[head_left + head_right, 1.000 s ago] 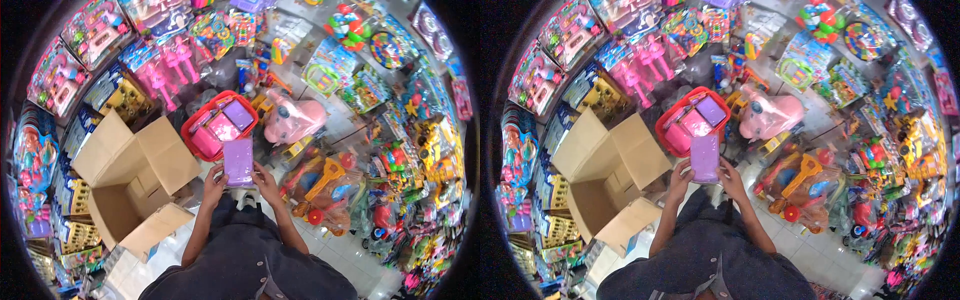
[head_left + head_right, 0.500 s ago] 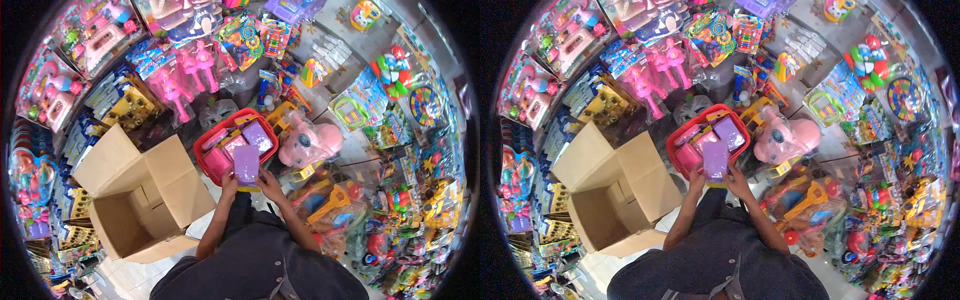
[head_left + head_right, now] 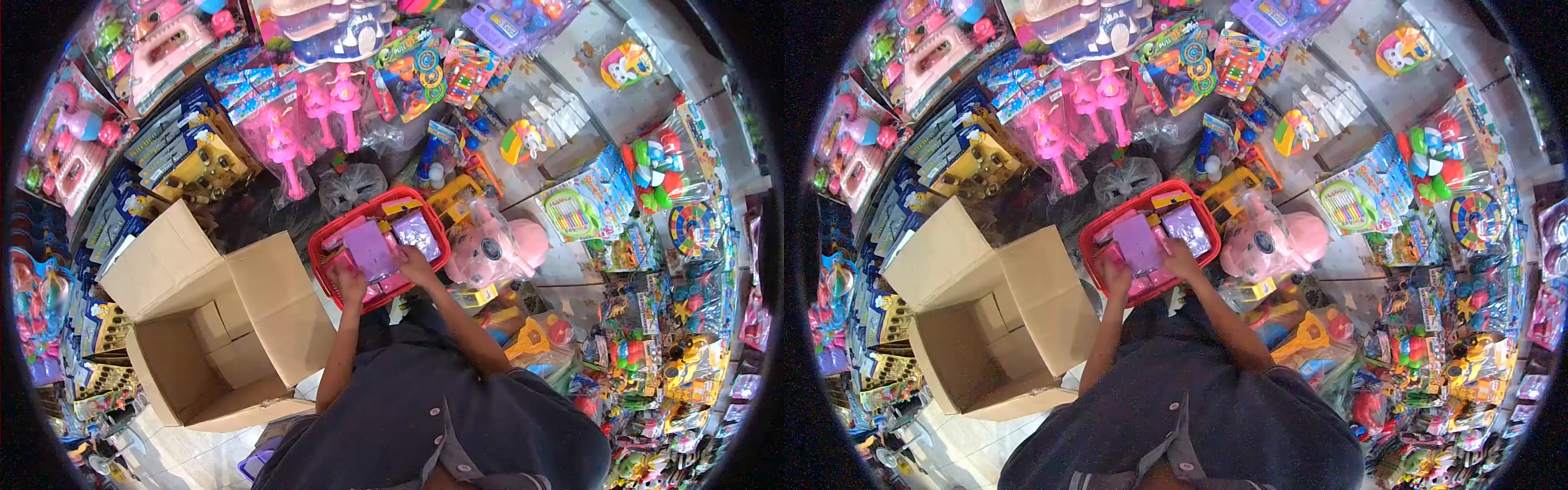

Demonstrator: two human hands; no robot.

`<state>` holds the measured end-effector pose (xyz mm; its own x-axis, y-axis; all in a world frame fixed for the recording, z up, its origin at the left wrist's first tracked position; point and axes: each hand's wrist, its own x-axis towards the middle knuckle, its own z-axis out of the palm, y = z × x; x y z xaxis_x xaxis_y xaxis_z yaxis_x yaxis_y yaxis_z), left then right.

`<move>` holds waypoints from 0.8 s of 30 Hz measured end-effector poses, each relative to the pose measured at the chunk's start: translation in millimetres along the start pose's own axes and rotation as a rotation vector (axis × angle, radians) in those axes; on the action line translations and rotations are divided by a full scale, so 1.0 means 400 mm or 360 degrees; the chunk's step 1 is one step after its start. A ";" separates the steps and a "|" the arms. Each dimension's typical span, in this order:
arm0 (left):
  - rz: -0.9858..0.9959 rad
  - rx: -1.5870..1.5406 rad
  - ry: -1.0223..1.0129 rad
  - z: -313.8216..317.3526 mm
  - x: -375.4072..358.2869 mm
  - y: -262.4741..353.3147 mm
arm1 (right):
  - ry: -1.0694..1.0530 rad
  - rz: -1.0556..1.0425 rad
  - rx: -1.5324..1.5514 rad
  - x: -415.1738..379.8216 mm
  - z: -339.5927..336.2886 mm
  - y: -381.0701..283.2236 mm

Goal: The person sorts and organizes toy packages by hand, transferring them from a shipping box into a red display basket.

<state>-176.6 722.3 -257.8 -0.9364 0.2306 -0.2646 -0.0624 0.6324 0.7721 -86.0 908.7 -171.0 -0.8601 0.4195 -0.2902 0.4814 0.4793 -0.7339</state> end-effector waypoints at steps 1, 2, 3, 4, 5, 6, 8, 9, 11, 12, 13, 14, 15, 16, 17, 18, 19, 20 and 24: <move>-0.0058 -0.0055 0.0160 0.018 0.026 -0.043 | 0.0276 0.0060 0.0152 -0.004 -0.028 -0.013; -0.0114 -0.0106 0.0317 0.034 0.051 -0.086 | 0.0410 0.0088 0.0016 0.033 -0.028 0.062; -0.0196 -0.0370 0.0312 0.041 0.074 -0.128 | 0.0542 0.0122 -0.0117 0.068 -0.026 0.140; -0.0275 -0.0630 0.0303 0.047 0.097 -0.171 | 0.0753 0.0225 -0.0314 0.073 -0.038 0.149; -0.0308 -0.0783 0.0261 0.027 0.085 -0.154 | 0.0965 0.0330 -0.0512 0.073 -0.049 0.160; -0.0345 -0.0934 0.0222 0.005 0.072 -0.131 | 0.0936 0.0341 -0.0175 0.086 -0.043 0.234; -0.0297 -0.1030 0.0086 -0.107 -0.023 0.074 | 0.0883 0.0318 0.0502 0.166 -0.009 0.435; -0.0265 -0.1082 0.0133 -0.081 -0.007 0.050 | 0.0792 0.0470 0.0527 0.145 -0.045 0.376; -0.0229 -0.1353 0.0093 -0.069 0.023 0.014 | 0.0703 0.0552 0.0618 0.054 -0.126 0.220; -0.0247 -0.1564 -0.0005 -0.090 0.021 0.036 | 0.0701 0.0498 0.0673 0.022 -0.145 0.175; -0.0274 -0.1379 0.0038 -0.116 0.011 0.080 | 0.0788 0.0480 0.0543 0.019 -0.133 0.173; -0.0299 -0.1190 0.0076 -0.129 0.006 0.112 | 0.0877 0.0475 0.0412 0.025 -0.109 0.198; -0.0222 -0.1168 0.0167 -0.119 0.012 0.108 | 0.0965 0.0481 0.0279 0.026 -0.096 0.216; -0.0146 -0.1146 0.0255 -0.105 0.017 0.096 | 0.0833 0.0453 0.0273 0.021 -0.093 0.209; -0.0071 -0.1117 0.0337 -0.091 0.024 0.084 | 0.0700 0.0431 0.0275 0.014 -0.074 0.198; 0.0068 -0.1082 0.0312 -0.080 0.025 0.104 | 0.0570 0.0407 0.0284 0.010 -0.058 0.173; 0.0208 -0.1045 0.0280 -0.068 0.011 0.132 | 0.0352 0.0527 0.0582 -0.017 -0.058 0.110; 0.0349 -0.1006 0.0237 -0.061 -0.007 0.161 | 0.0136 0.0633 0.0890 -0.045 -0.058 0.042; -0.0584 -0.1231 -0.0705 -0.087 0.062 0.190 | 0.0188 0.0393 0.0835 -0.088 0.018 0.027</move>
<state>-216.7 750.4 -185.7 -0.6077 0.4742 -0.6371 -0.6841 0.0950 0.7232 -51.7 893.6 -173.2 -0.6940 0.5677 -0.4427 0.4914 -0.0759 -0.8676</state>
